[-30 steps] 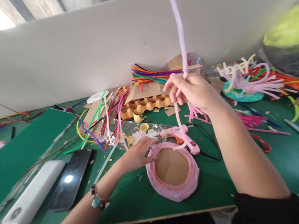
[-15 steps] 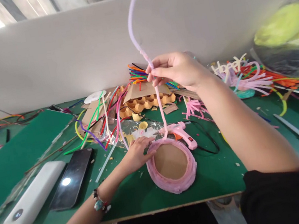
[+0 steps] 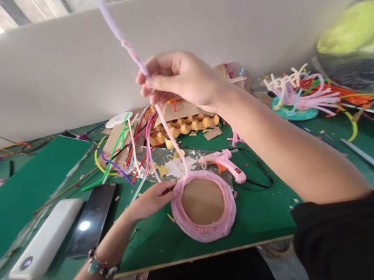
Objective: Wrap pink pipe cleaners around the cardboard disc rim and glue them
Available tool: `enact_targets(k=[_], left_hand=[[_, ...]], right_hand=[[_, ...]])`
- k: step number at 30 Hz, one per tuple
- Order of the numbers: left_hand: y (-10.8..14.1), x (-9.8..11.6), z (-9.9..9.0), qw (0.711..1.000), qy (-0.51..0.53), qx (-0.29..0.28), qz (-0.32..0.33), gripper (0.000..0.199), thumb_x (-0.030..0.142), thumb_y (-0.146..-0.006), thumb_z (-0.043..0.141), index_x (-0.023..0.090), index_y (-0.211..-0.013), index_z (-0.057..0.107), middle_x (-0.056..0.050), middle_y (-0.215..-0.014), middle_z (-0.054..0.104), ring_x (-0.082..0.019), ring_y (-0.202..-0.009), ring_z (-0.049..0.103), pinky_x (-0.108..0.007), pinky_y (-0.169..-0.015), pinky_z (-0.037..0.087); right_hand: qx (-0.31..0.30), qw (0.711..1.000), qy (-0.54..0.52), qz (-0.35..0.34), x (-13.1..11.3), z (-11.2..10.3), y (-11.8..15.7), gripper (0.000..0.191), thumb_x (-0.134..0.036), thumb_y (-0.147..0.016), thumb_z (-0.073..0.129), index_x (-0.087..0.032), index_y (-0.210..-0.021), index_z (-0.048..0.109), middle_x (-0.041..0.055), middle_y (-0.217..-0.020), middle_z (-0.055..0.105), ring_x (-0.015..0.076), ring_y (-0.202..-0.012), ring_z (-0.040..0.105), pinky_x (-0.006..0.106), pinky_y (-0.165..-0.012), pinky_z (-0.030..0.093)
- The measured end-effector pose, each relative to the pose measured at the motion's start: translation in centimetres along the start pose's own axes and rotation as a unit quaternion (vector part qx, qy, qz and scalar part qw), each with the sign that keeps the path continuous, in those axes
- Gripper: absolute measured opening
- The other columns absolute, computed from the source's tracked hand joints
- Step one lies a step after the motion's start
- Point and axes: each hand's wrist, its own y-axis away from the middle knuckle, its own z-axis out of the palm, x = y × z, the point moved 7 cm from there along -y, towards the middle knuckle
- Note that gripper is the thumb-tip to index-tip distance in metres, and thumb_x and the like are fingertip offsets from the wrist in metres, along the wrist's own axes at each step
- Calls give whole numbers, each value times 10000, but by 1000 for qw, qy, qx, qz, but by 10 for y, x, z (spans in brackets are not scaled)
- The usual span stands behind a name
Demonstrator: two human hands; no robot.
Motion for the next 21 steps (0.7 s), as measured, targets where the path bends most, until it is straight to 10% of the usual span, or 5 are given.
enact_targets(k=[6, 13, 18, 21], left_hand=[[11, 13, -46, 979, 45, 178, 88, 594, 409, -684, 612, 155, -1193, 443, -96, -1093, 479, -153, -811, 473, -275, -739, 424], [4, 21, -65, 955, 223, 151, 123, 370, 491, -768, 512, 125, -755, 560, 44, -538, 449, -67, -473, 391, -196, -471, 330], [4, -5, -64, 912, 351, 195, 78, 300, 409, -750, 584, 129, -657, 530, 48, -477, 489, -55, -415, 444, -174, -438, 337], [7, -27, -65, 839, 482, 251, 20, 225, 239, -835, 483, 115, -657, 541, 45, -444, 477, -48, -381, 437, -148, -391, 316]], right_hand=[[-108, 994, 5, 32, 29, 52, -20, 60, -140, -810, 512, -159, -805, 568, -33, -684, 565, 55, -613, 545, 223, -629, 483], [-134, 990, 13, 41, 53, 99, -21, 85, -85, -803, 468, -144, -771, 520, -25, -676, 540, 53, -600, 530, 212, -607, 463], [-61, 992, 109, -1, 42, 71, -2, 175, -94, -807, 439, -149, -951, 520, 19, -894, 573, 66, -719, 575, 218, -676, 470], [7, 975, 221, -10, 35, 45, 37, 189, -134, -838, 395, -160, -956, 540, 11, -829, 583, 86, -719, 562, 240, -661, 455]])
